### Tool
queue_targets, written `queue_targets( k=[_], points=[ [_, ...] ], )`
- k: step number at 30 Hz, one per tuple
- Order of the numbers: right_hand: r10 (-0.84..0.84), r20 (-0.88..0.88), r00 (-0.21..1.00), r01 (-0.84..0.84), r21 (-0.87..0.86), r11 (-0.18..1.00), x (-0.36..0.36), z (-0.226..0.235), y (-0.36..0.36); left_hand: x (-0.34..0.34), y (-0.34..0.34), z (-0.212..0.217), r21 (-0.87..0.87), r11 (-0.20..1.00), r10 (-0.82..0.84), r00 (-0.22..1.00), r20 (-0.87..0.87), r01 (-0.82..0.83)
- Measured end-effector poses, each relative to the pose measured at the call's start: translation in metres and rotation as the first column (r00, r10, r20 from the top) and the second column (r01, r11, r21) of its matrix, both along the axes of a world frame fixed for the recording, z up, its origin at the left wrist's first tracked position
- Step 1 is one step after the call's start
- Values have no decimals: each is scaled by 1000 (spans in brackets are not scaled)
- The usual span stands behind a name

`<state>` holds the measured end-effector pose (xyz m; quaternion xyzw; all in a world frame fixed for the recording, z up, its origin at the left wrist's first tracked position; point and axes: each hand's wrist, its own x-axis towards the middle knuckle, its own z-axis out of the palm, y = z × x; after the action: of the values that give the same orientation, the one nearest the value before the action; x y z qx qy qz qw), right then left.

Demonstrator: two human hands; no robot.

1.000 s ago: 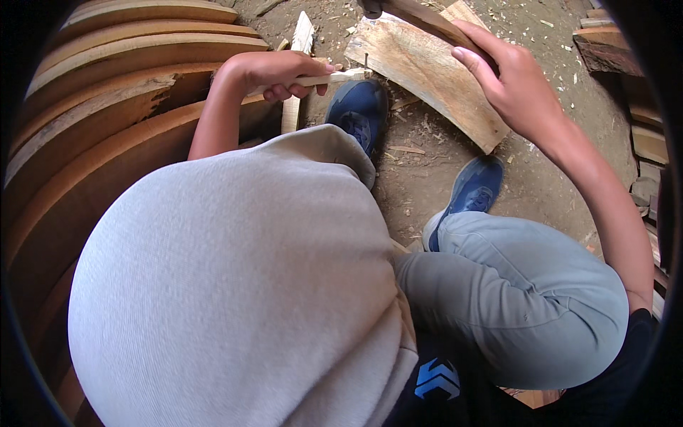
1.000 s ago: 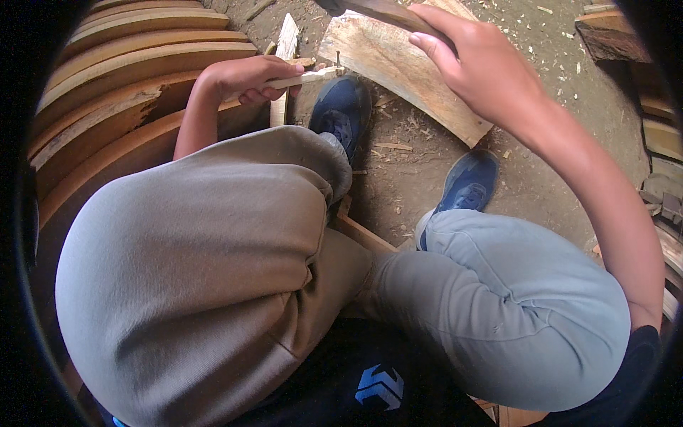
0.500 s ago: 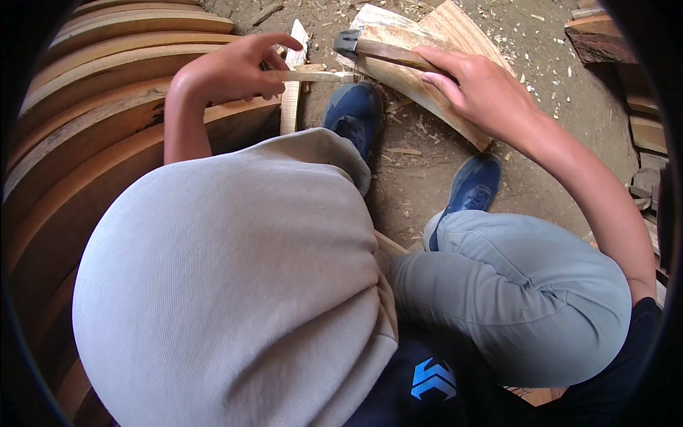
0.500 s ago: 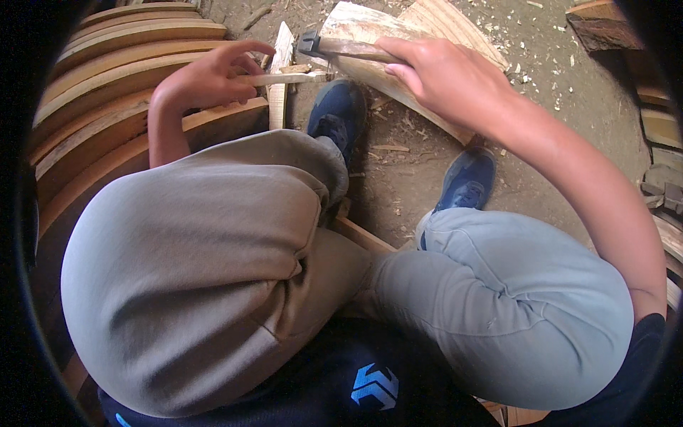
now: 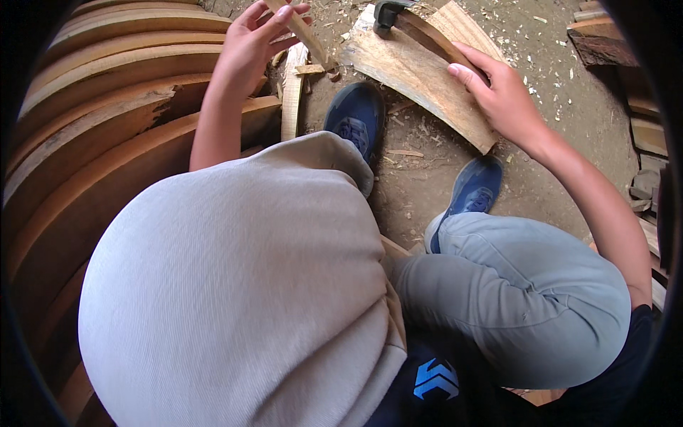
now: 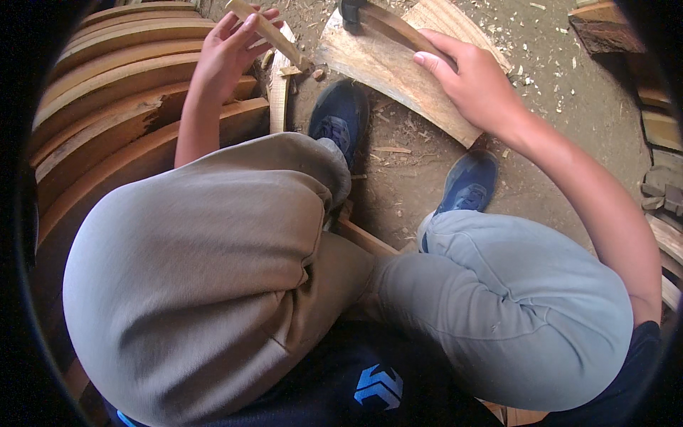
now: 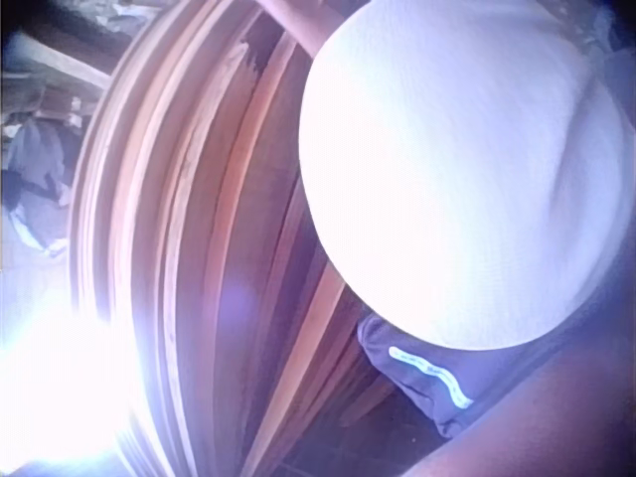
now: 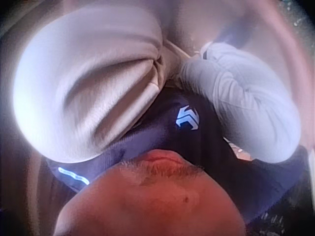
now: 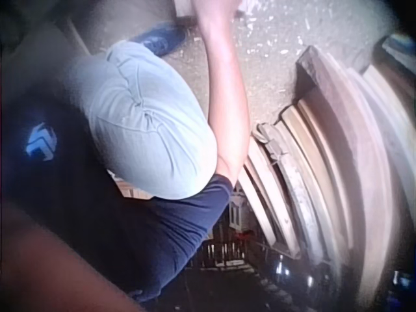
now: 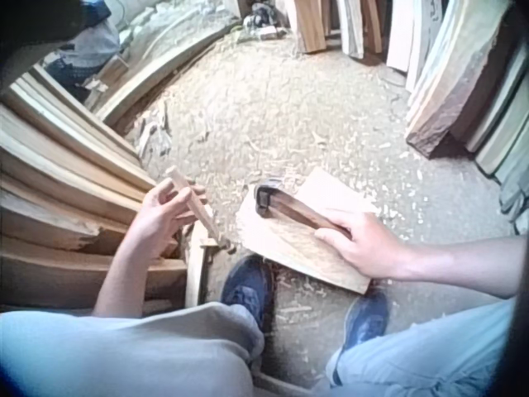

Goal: The person uses a hammer to chip and shape a small piece of wood held in the left hand. They repeatedly tap the wood against a larger block on the floor, removing small splinters and refining the edges.

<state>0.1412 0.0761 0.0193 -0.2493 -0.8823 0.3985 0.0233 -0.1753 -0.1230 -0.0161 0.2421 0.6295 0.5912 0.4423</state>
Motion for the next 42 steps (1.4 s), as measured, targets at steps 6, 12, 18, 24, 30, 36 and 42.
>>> queue_targets(
  k=[6, 12, 18, 24, 30, 36, 42],
  points=[
    [45, 33, 998, -45, -6, 999, -4, 10, -2, 16, 24, -2, 58, 977, 206, 978, -41, -204],
    [100, -36, 994, -94, 130, 987, -6, 11, -3, 1, 72, -22, -35, 989, 134, 978, -160, -142],
    [211, 20, 977, -209, 247, 946, -14, 18, 2, -14, 92, -42, -189, 981, 35, 998, -49, -44],
    [284, 84, 955, -296, 310, 904, -11, 8, -11, -18, 98, -59, -237, 971, 31, 999, 13, -27],
    [314, -35, 949, -281, 357, 891, -13, 12, -18, -23, 103, -64, -330, 944, 6, 1000, 19, 1],
    [290, -16, 957, -270, 315, 910, -14, 15, -19, -20, 103, -67, -354, 935, 31, 1000, 4, -27],
    [218, -111, 970, -193, 201, 960, -20, 21, -16, -23, 101, -73, -367, 930, 5, 999, -38, -19]
  ],
)
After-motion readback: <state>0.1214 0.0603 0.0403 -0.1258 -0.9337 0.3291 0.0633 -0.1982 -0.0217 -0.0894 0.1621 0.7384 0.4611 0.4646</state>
